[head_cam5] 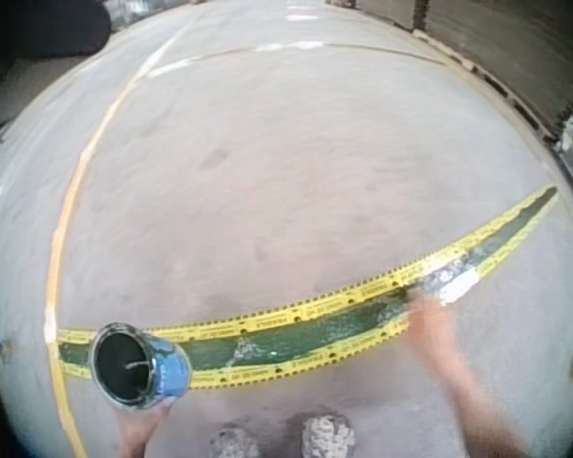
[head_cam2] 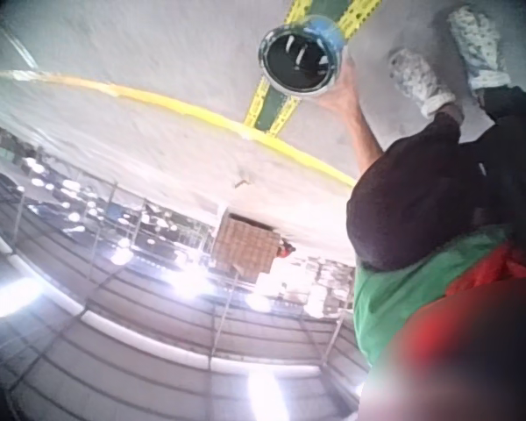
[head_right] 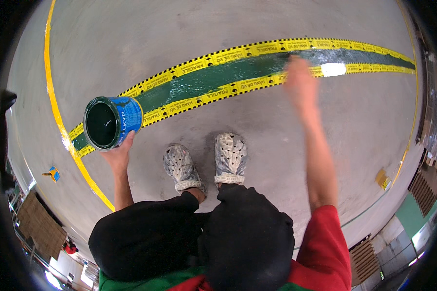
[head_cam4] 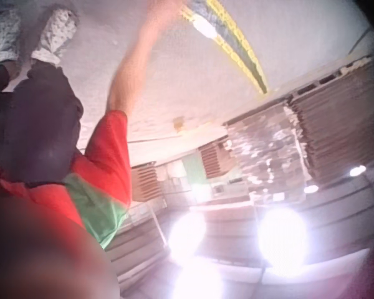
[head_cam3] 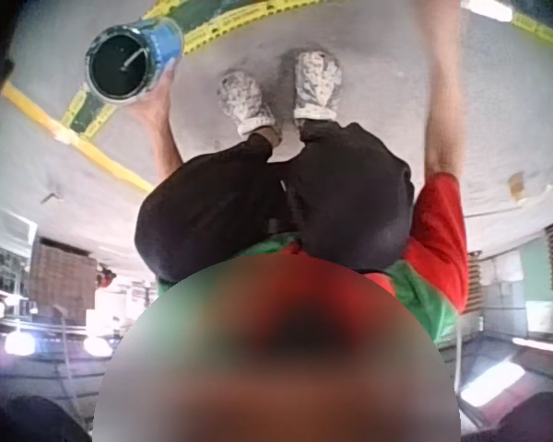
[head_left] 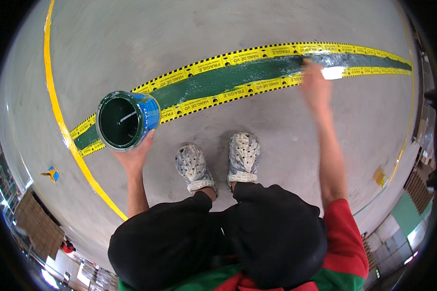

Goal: The person paints green lines on a warehouse floor using a paintbrush and a paint can. They dip the brush into the paint and apply it along yellow tape markings to create straight lines.

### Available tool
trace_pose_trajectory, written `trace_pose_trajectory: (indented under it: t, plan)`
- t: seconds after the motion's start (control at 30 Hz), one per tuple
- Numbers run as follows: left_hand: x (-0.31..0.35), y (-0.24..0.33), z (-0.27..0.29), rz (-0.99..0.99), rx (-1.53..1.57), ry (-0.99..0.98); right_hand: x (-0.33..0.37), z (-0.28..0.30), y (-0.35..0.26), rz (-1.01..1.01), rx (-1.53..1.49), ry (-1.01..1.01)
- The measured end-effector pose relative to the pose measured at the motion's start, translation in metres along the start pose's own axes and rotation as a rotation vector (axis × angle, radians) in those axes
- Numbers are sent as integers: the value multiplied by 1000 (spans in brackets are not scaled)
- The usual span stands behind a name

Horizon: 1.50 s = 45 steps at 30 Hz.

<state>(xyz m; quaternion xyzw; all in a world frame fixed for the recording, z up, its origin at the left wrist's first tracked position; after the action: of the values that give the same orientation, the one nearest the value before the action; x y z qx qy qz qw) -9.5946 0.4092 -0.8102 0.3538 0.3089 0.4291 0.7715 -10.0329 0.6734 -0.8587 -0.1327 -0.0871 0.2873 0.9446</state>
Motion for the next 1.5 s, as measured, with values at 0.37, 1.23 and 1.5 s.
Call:
trace_pose_trajectory:
  t: [0.37,1.23,1.5]
  plan:
    - [-18,-8,11,-32,-160,47,50,-47,-103,-79,-817,-243]
    - [-67,25,-37,-108,271,-181,-32,56,92,-300,-152,314]
    - [-58,34,-59,-174,342,-183,-54,104,111,-117,58,415]
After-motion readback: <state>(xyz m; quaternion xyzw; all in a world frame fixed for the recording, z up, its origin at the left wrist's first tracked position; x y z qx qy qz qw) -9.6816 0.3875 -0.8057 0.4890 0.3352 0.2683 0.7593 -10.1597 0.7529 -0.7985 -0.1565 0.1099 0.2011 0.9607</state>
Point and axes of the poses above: each hand's wrist, its own x-axis away from the middle knuckle, its own z-axis out of the back of the hand, y = z × x, the point moved 4 cm from there along -x, towards the middle knuckle, and after that the axes turned 8 degrees about -z, right-handed, at the moved point
